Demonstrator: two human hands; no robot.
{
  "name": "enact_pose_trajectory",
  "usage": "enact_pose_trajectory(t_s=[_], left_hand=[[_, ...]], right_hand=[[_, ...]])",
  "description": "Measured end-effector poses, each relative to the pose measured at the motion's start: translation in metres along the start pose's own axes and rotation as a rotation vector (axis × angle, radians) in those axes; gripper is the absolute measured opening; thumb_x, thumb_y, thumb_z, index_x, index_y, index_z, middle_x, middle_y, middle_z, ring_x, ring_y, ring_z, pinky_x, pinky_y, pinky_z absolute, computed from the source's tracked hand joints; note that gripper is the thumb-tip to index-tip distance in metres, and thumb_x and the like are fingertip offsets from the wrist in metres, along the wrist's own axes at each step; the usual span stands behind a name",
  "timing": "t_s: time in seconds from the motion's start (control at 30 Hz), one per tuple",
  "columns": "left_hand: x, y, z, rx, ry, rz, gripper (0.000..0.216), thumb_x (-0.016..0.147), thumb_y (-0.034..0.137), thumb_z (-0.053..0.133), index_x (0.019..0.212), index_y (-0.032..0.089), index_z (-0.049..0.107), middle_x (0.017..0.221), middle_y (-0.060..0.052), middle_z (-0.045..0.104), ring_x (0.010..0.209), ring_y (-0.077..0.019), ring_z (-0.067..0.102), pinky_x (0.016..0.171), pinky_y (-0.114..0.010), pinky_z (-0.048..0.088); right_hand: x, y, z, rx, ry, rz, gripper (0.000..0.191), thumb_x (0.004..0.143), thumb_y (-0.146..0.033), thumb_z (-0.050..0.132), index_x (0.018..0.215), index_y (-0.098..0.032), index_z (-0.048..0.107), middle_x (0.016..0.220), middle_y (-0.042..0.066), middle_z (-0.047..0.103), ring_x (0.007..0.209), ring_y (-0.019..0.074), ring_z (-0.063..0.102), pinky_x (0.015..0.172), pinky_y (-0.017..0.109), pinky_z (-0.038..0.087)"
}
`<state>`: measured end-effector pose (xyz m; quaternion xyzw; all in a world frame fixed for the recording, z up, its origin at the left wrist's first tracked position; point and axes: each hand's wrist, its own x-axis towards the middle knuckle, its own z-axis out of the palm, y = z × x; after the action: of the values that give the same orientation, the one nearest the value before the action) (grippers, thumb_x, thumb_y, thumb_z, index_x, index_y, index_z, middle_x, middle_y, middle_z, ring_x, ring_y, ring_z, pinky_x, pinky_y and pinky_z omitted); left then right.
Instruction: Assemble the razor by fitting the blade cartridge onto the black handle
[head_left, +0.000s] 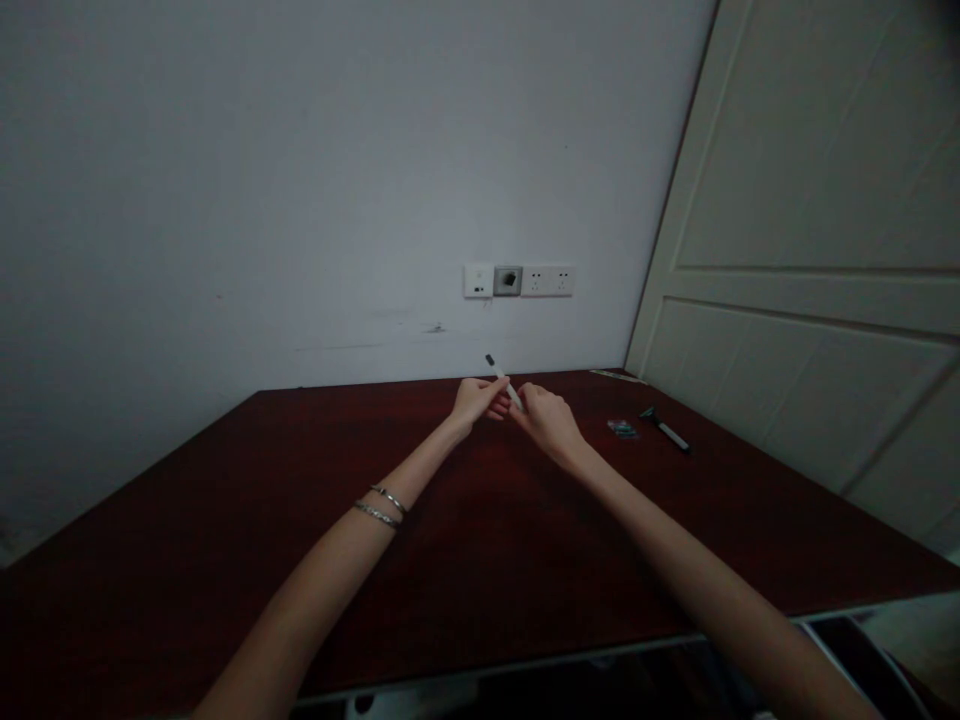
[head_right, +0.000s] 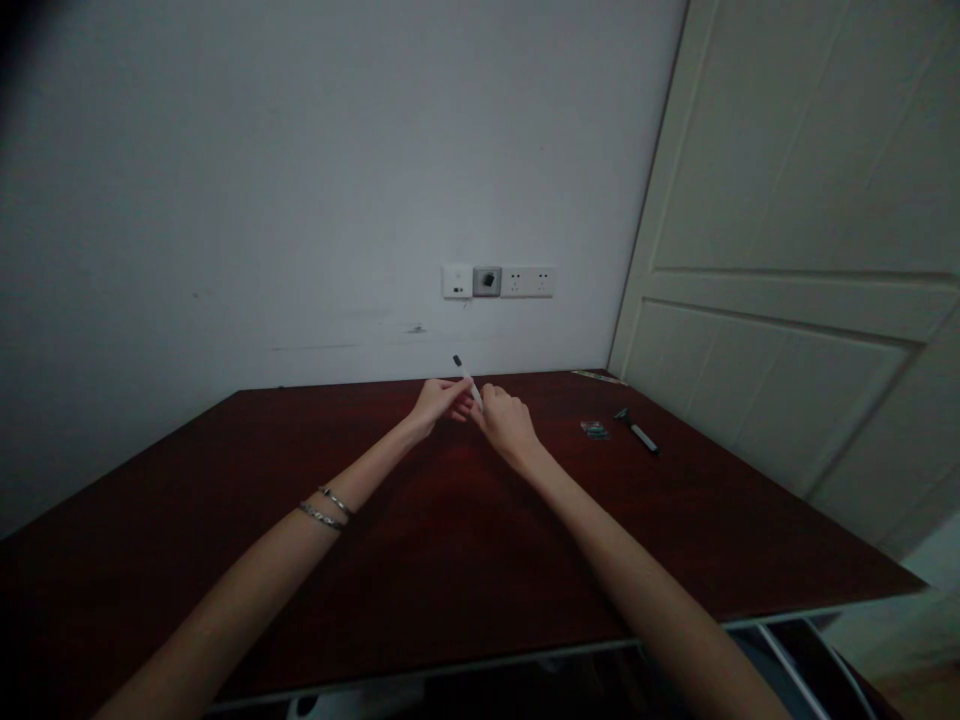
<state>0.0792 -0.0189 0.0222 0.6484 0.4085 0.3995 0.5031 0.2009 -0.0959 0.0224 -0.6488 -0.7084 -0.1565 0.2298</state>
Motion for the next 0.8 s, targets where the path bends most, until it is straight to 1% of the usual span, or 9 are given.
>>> enact_pose_trajectory(t_s=[0.1, 0.23, 0.4, 0.57, 0.63, 0.7, 0.73, 0.8], left_hand=[[-0.002, 0.002, -0.005, 0.017, 0.037, -0.021, 0.034, 0.080, 0.039, 0.055, 0.072, 0.006, 0.061, 0.061, -0.007, 0.064, 0.046, -0.0085, 0.057, 0.047, -0.020, 0.050], [-0.002, 0.002, -0.013, 0.171, 0.086, -0.029, 0.033, 0.080, 0.034, 0.055, 0.065, 0.006, 0.061, 0.057, -0.007, 0.063, 0.040, -0.0079, 0.054, 0.044, -0.021, 0.049], [-0.002, -0.001, -0.022, 0.357, 0.050, -0.057, 0.033, 0.080, 0.029, 0.052, 0.059, 0.006, 0.060, 0.053, -0.006, 0.061, 0.037, -0.0067, 0.050, 0.041, -0.019, 0.045], [0.002, -0.011, -0.027, 0.516, 0.016, -0.040, 0.028, 0.078, 0.025, 0.051, 0.057, 0.008, 0.059, 0.048, -0.003, 0.056, 0.034, -0.0059, 0.045, 0.037, -0.017, 0.040], [0.005, -0.017, -0.033, 0.602, 0.003, -0.046, 0.027, 0.078, 0.025, 0.050, 0.057, 0.008, 0.059, 0.049, -0.003, 0.057, 0.033, -0.0061, 0.045, 0.037, -0.017, 0.039], [0.007, -0.024, -0.044, 0.706, -0.012, -0.057, 0.027, 0.077, 0.025, 0.050, 0.059, 0.008, 0.060, 0.053, -0.005, 0.059, 0.034, -0.0064, 0.046, 0.038, -0.017, 0.039], [0.008, -0.028, -0.051, 0.765, -0.023, -0.075, 0.027, 0.077, 0.025, 0.050, 0.060, 0.008, 0.060, 0.055, -0.005, 0.060, 0.034, -0.0067, 0.046, 0.039, -0.018, 0.039], [0.008, -0.036, -0.066, 0.862, -0.048, -0.108, 0.026, 0.077, 0.025, 0.048, 0.064, 0.008, 0.061, 0.059, -0.006, 0.063, 0.035, -0.0073, 0.048, 0.039, -0.018, 0.038]], right_hand=[[-0.004, -0.014, -0.001, -0.078, -0.050, -0.031, 0.028, 0.091, -0.037, 0.034, 0.098, -0.014, 0.048, 0.098, 0.013, 0.061, 0.079, 0.0222, 0.062, 0.062, 0.026, 0.041], [-0.006, -0.024, 0.004, -0.113, -0.090, -0.055, 0.026, 0.092, -0.033, 0.031, 0.102, -0.013, 0.046, 0.098, 0.015, 0.060, 0.081, 0.0236, 0.063, 0.064, 0.028, 0.044], [-0.008, -0.032, 0.014, -0.112, -0.150, -0.094, 0.025, 0.093, -0.028, 0.029, 0.103, -0.012, 0.045, 0.097, 0.017, 0.061, 0.080, 0.0250, 0.063, 0.064, 0.031, 0.046], [-0.015, -0.038, 0.019, -0.115, -0.209, -0.170, 0.028, 0.092, -0.033, 0.032, 0.105, -0.012, 0.045, 0.095, 0.017, 0.062, 0.082, 0.0259, 0.064, 0.065, 0.032, 0.047], [-0.017, -0.032, 0.019, -0.119, -0.211, -0.173, 0.032, 0.092, -0.038, 0.031, 0.104, -0.013, 0.046, 0.094, 0.017, 0.062, 0.081, 0.0252, 0.064, 0.065, 0.032, 0.047], [-0.018, -0.015, 0.017, -0.132, -0.178, -0.127, 0.035, 0.092, -0.041, 0.028, 0.101, -0.013, 0.048, 0.093, 0.016, 0.063, 0.080, 0.0244, 0.064, 0.066, 0.031, 0.047], [-0.017, -0.002, 0.016, -0.142, -0.155, -0.087, 0.036, 0.092, -0.040, 0.027, 0.100, -0.013, 0.050, 0.093, 0.015, 0.064, 0.081, 0.0243, 0.064, 0.067, 0.031, 0.047], [-0.013, 0.033, 0.012, -0.174, -0.122, 0.012, 0.036, 0.092, -0.038, 0.028, 0.099, -0.013, 0.052, 0.093, 0.015, 0.064, 0.081, 0.0254, 0.064, 0.068, 0.033, 0.047]])
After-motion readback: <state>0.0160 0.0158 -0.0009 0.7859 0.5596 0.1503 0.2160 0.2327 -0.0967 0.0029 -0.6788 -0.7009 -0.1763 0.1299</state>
